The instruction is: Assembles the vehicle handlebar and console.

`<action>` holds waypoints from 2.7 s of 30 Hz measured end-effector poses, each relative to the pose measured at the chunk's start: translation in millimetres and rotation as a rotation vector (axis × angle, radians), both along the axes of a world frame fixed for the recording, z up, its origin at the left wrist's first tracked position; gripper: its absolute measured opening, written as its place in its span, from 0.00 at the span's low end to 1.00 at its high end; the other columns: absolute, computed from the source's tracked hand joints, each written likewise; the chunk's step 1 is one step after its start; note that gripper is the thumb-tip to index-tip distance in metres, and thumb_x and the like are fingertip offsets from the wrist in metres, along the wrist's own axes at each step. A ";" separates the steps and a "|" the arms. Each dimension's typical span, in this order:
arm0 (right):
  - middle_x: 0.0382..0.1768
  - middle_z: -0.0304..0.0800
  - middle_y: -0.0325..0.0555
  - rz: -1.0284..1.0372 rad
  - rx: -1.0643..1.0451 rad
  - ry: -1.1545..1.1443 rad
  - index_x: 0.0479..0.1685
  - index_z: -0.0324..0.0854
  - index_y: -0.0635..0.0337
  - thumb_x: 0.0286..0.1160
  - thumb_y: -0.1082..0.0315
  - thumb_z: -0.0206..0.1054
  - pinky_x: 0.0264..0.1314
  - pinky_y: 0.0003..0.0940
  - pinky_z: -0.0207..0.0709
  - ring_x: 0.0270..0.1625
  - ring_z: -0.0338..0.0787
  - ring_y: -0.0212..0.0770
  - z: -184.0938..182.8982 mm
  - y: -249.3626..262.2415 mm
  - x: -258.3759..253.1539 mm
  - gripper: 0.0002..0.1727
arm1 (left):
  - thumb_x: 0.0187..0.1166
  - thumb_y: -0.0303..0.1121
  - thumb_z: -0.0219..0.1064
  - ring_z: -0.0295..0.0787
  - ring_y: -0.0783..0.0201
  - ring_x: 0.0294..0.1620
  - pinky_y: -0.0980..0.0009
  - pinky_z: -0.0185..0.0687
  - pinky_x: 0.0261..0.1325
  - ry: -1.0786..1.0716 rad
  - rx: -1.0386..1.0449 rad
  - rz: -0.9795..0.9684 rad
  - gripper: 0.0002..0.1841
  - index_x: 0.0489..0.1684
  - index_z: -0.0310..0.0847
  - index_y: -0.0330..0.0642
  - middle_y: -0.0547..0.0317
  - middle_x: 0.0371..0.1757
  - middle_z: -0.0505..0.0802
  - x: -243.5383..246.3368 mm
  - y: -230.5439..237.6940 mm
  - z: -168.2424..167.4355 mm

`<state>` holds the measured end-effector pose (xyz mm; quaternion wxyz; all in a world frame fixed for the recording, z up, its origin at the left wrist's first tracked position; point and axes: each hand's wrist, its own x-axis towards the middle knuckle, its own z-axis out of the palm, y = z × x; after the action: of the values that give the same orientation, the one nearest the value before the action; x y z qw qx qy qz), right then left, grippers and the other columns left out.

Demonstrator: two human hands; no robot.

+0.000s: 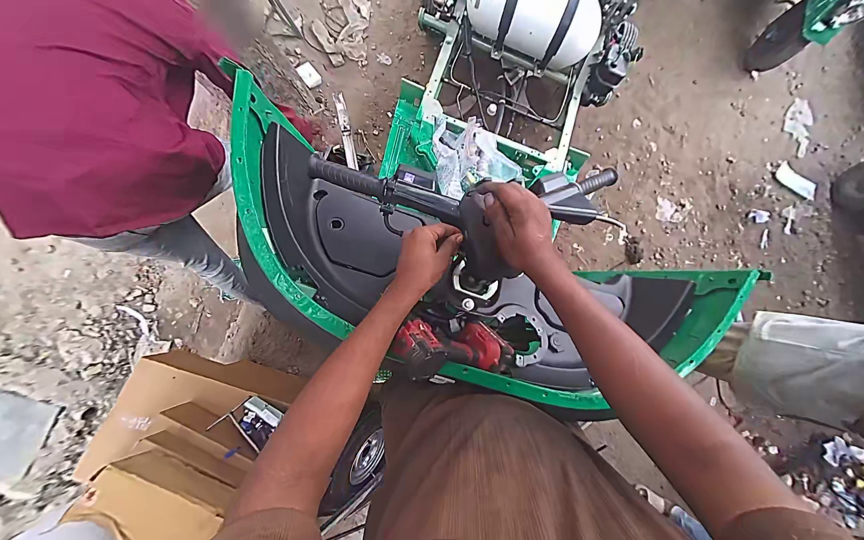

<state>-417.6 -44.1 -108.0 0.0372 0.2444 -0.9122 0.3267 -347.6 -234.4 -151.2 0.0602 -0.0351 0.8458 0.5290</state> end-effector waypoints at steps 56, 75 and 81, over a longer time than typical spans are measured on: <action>0.38 0.96 0.54 -0.590 -1.166 -0.603 0.46 0.86 0.68 0.74 0.79 0.72 0.48 0.46 0.95 0.37 0.98 0.47 -64.8 24.2 148.1 0.06 | 0.66 0.27 0.79 0.92 0.46 0.46 0.39 0.87 0.48 0.229 -0.775 -0.479 0.12 0.46 0.88 0.41 0.47 0.48 0.93 -38.6 19.0 60.8; 0.35 0.95 0.54 -0.662 -1.105 -0.625 0.46 0.86 0.68 0.74 0.79 0.73 0.42 0.43 0.95 0.33 0.97 0.46 -62.9 17.4 142.1 0.07 | 0.53 0.53 0.89 0.56 0.44 0.92 0.45 0.47 0.93 0.185 -0.615 -0.606 0.56 0.89 0.65 0.48 0.55 0.91 0.69 -51.5 40.2 50.0; 0.32 0.96 0.51 -0.937 -1.064 -0.770 0.46 0.86 0.67 0.75 0.72 0.76 0.36 0.40 0.95 0.29 0.96 0.44 -46.6 0.4 143.4 0.08 | 0.55 0.52 0.89 0.57 0.44 0.92 0.44 0.47 0.93 0.207 -0.588 -0.604 0.54 0.89 0.66 0.46 0.55 0.90 0.69 -45.6 39.1 51.6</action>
<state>-274.1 -43.7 -154.6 -0.0350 -0.3435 -0.5909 0.7291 -393.2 -195.4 -99.6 0.1149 0.2516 0.9343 0.2248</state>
